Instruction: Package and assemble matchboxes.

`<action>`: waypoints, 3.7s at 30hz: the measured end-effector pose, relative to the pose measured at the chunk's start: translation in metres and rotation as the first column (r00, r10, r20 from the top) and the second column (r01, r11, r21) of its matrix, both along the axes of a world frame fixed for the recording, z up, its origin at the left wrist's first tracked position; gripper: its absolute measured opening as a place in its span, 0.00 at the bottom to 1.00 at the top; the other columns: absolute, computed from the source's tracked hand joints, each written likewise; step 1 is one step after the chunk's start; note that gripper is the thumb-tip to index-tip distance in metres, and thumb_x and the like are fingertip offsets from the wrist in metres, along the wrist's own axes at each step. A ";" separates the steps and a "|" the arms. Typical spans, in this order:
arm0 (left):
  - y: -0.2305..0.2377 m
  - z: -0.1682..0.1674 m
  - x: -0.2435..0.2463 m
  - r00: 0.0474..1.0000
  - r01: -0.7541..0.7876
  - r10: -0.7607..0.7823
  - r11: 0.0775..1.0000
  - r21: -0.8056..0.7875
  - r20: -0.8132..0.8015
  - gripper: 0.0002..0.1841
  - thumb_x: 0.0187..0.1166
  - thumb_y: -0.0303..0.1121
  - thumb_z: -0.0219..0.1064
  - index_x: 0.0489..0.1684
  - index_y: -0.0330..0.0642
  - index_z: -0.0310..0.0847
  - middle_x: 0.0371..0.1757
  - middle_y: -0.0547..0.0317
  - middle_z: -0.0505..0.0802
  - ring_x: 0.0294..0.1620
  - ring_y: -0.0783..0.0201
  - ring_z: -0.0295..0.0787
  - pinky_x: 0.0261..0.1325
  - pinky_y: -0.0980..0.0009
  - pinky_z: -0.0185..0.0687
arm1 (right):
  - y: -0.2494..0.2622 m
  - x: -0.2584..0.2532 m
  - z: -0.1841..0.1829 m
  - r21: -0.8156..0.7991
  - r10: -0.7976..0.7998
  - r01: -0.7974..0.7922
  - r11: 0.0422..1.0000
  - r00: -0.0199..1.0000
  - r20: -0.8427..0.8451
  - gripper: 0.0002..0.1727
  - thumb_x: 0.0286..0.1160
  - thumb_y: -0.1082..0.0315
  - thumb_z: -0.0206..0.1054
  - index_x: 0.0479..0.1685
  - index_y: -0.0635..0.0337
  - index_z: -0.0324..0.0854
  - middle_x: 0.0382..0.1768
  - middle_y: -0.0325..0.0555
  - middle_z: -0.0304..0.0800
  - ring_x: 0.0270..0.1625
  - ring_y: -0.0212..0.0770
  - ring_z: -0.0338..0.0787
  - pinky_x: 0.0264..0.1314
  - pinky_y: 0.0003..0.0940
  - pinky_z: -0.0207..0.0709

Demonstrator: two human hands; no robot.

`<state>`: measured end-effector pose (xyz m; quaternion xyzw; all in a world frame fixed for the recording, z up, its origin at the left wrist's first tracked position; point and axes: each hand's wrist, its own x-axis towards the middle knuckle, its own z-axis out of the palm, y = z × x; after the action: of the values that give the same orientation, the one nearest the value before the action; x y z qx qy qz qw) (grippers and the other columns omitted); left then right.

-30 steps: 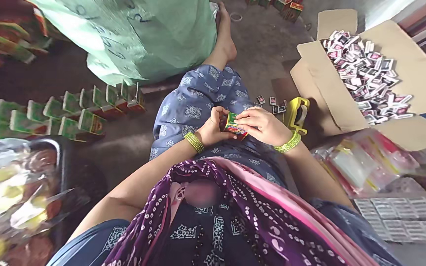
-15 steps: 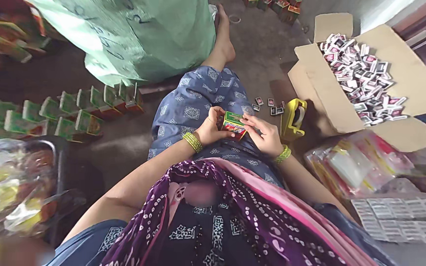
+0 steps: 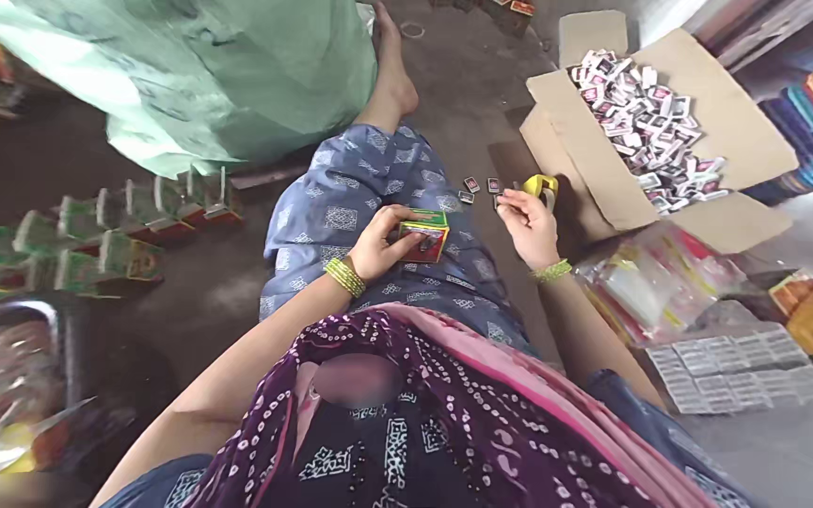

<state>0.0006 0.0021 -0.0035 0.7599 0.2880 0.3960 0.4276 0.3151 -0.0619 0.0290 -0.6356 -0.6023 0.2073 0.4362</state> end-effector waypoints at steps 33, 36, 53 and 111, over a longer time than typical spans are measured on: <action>0.003 -0.003 0.001 1.000 0.017 -0.015 0.996 -0.091 0.019 0.16 0.84 0.37 0.64 0.63 0.40 0.81 0.66 0.51 0.85 0.61 0.64 0.87 0.64 0.63 0.87 | -0.052 0.108 -0.046 -0.673 -0.585 0.466 0.574 0.809 0.062 0.23 0.74 0.49 0.76 0.62 0.52 0.90 0.62 0.53 0.91 0.67 0.49 0.87 0.73 0.53 0.75; 0.002 -0.004 0.000 1.000 0.008 -0.007 0.997 -0.078 0.015 0.16 0.85 0.38 0.64 0.62 0.39 0.82 0.68 0.49 0.85 0.67 0.61 0.84 0.69 0.61 0.84 | -0.051 0.106 -0.053 -0.618 -0.595 0.506 0.602 0.800 0.076 0.22 0.72 0.50 0.79 0.58 0.55 0.91 0.59 0.53 0.93 0.65 0.50 0.88 0.72 0.54 0.76; 0.004 0.001 0.002 0.998 -0.066 0.066 0.998 0.001 -0.007 0.13 0.85 0.37 0.63 0.56 0.38 0.87 0.72 0.46 0.83 0.76 0.56 0.78 0.77 0.58 0.78 | -0.013 -0.010 0.013 -0.356 0.017 -0.137 0.924 0.947 -0.321 0.17 0.82 0.56 0.69 0.62 0.55 0.85 0.57 0.43 0.90 0.55 0.38 0.91 0.61 0.41 0.87; 0.011 0.017 -0.006 0.988 -0.090 0.122 0.953 -0.289 0.094 0.19 0.77 0.26 0.68 0.66 0.32 0.77 0.66 0.44 0.85 0.55 0.60 0.92 0.59 0.64 0.91 | 0.240 0.018 0.199 0.146 -0.498 0.476 0.867 0.824 0.270 0.32 0.79 0.55 0.64 0.73 0.75 0.71 0.62 0.72 0.84 0.65 0.65 0.86 0.70 0.62 0.78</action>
<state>-0.0056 0.0131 0.0137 0.6512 0.3580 0.4144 0.5254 0.3332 0.1785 0.2282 -0.7759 -0.4859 -0.0315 0.4011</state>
